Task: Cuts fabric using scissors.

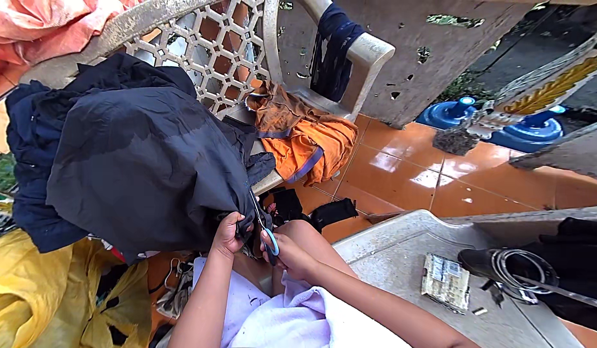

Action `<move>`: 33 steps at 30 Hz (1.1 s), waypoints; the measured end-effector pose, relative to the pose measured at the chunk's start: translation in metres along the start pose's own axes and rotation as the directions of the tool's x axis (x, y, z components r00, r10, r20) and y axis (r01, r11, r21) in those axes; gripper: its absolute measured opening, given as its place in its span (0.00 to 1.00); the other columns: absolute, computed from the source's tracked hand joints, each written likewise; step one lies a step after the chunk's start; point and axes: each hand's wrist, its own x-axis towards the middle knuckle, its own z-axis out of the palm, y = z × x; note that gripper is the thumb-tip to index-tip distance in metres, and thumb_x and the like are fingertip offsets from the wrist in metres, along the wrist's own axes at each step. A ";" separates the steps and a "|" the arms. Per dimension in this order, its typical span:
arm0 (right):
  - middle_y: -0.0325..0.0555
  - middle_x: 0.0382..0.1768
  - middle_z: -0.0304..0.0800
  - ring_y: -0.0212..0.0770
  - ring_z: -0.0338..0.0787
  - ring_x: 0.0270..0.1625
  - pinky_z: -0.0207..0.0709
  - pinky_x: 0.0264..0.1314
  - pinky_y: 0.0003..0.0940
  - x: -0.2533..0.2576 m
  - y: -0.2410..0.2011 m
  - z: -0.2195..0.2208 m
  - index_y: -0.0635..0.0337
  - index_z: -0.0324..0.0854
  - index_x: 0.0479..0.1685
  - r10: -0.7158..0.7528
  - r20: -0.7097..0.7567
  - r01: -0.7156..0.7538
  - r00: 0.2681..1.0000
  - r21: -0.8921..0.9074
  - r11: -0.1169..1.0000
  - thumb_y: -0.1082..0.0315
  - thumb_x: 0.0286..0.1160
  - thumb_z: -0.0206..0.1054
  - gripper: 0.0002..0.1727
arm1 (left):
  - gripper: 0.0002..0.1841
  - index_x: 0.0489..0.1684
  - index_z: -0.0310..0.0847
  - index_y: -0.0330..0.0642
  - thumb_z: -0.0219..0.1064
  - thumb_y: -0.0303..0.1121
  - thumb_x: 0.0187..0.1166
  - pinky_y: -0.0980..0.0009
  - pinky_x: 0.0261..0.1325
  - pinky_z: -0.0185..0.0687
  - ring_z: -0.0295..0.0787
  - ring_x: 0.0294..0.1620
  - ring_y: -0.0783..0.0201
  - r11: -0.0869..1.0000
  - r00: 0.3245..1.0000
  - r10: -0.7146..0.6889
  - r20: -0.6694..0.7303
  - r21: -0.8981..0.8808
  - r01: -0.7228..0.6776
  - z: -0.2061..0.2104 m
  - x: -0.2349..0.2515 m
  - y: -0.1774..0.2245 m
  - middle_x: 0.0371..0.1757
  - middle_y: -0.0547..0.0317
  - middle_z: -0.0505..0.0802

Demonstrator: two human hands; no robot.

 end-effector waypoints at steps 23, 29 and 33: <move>0.33 0.17 0.75 0.22 0.63 0.10 0.54 0.12 0.16 0.007 -0.003 0.014 0.58 0.75 0.36 0.043 -0.036 -0.039 0.998 0.108 0.993 0.53 0.94 0.51 0.20 | 0.17 0.22 0.70 0.45 0.37 0.25 0.77 0.77 0.26 0.82 0.83 0.18 0.70 0.998 0.997 0.002 -0.082 -0.069 -0.007 0.000 -0.004 -0.004 0.17 0.61 0.83; 0.32 0.17 0.74 0.22 0.64 0.11 0.56 0.13 0.16 0.013 -0.016 0.021 0.56 0.75 0.42 0.096 -0.056 -0.089 0.994 0.116 0.989 0.48 0.94 0.48 0.22 | 0.19 0.19 0.73 0.46 0.37 0.25 0.76 0.77 0.25 0.82 0.85 0.18 0.71 0.999 0.998 -0.003 -0.070 -0.042 0.000 0.000 -0.011 -0.002 0.16 0.61 0.86; 0.32 0.16 0.73 0.23 0.64 0.11 0.55 0.12 0.16 0.017 -0.019 0.025 0.56 0.75 0.43 0.105 -0.084 -0.096 0.991 0.097 0.991 0.46 0.93 0.49 0.22 | 0.19 0.18 0.73 0.46 0.38 0.24 0.75 0.76 0.24 0.82 0.85 0.18 0.70 1.000 0.997 0.000 -0.073 -0.030 -0.002 -0.001 -0.013 0.000 0.16 0.60 0.86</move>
